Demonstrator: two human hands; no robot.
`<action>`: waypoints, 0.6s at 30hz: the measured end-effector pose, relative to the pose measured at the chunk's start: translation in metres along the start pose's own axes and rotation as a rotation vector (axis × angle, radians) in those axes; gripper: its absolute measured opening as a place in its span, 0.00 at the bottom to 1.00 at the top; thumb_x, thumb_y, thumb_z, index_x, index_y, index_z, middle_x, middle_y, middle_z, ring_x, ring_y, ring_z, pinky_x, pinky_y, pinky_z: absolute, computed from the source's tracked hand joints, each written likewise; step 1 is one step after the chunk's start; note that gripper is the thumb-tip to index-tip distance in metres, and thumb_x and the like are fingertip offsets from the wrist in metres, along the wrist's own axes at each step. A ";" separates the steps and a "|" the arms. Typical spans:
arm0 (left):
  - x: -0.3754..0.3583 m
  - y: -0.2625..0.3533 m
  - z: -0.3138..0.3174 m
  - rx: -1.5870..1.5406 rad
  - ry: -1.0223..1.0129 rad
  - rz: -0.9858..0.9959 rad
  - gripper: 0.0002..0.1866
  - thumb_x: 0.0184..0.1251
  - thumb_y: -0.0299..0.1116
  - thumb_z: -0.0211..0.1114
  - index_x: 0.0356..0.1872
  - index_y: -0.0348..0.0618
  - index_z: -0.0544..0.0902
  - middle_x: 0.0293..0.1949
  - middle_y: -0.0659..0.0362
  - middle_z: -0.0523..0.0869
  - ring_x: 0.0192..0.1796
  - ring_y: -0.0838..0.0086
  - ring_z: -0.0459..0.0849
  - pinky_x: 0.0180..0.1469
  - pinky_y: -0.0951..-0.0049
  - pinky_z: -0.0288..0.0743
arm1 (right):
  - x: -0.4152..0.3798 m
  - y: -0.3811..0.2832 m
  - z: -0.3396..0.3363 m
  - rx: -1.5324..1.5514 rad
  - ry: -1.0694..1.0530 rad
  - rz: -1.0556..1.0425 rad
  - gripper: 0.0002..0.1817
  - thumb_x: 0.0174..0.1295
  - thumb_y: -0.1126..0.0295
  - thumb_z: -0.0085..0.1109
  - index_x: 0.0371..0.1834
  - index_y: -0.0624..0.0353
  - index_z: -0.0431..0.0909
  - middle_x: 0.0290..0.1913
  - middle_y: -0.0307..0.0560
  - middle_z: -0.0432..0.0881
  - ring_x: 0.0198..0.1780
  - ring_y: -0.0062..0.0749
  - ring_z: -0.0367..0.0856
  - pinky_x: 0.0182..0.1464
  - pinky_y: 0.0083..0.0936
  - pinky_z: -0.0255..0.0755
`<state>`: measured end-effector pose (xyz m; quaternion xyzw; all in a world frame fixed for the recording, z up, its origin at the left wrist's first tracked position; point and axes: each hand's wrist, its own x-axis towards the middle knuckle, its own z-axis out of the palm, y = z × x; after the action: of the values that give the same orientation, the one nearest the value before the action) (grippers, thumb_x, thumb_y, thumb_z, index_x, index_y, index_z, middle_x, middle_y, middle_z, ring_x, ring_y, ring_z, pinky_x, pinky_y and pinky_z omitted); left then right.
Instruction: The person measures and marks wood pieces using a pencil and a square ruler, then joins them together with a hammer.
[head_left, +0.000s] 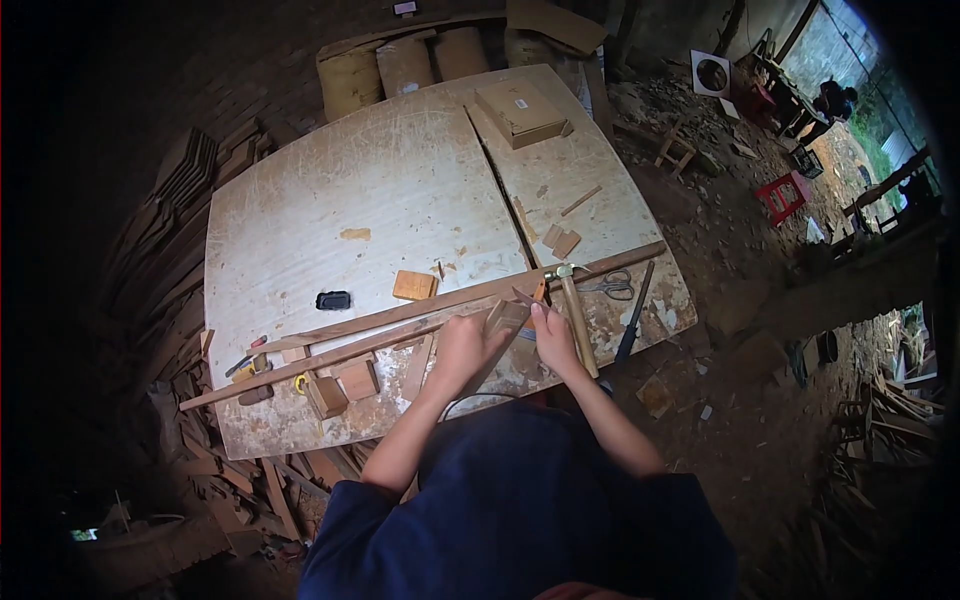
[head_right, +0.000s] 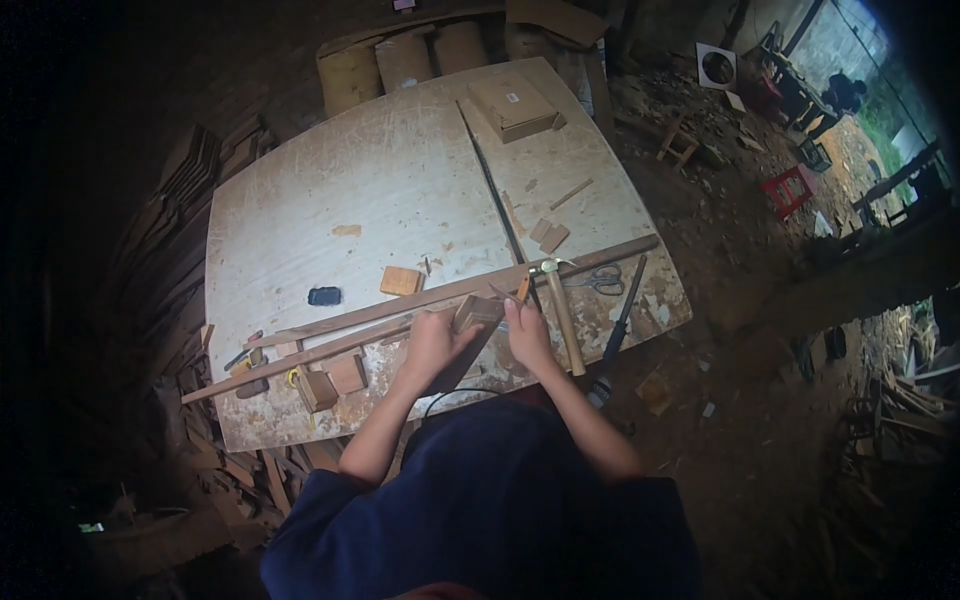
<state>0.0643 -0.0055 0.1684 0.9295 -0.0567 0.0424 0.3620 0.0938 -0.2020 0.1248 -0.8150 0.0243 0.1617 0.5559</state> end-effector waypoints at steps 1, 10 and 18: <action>-0.003 0.000 0.001 -0.016 0.022 0.039 0.20 0.60 0.42 0.81 0.33 0.30 0.90 0.28 0.36 0.89 0.34 0.41 0.91 0.41 0.49 0.87 | 0.000 -0.002 -0.001 -0.084 -0.052 0.075 0.21 0.85 0.64 0.48 0.69 0.66 0.81 0.65 0.67 0.85 0.70 0.61 0.82 0.78 0.48 0.68; -0.005 -0.005 0.008 0.025 0.037 0.110 0.20 0.59 0.44 0.82 0.38 0.32 0.92 0.26 0.38 0.88 0.32 0.44 0.91 0.38 0.52 0.86 | -0.007 0.000 0.000 -0.067 0.025 -0.113 0.21 0.84 0.65 0.50 0.69 0.65 0.82 0.67 0.66 0.84 0.68 0.59 0.84 0.69 0.42 0.77; -0.003 -0.002 0.005 0.031 -0.032 0.043 0.20 0.59 0.43 0.82 0.36 0.32 0.92 0.26 0.38 0.88 0.32 0.43 0.91 0.40 0.51 0.86 | -0.019 -0.017 0.003 -0.027 0.044 -0.036 0.21 0.84 0.65 0.49 0.69 0.66 0.82 0.65 0.67 0.86 0.69 0.59 0.84 0.71 0.43 0.75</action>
<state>0.0617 -0.0070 0.1631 0.9341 -0.0817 0.0363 0.3456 0.0788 -0.1958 0.1446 -0.8260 0.0198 0.1339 0.5472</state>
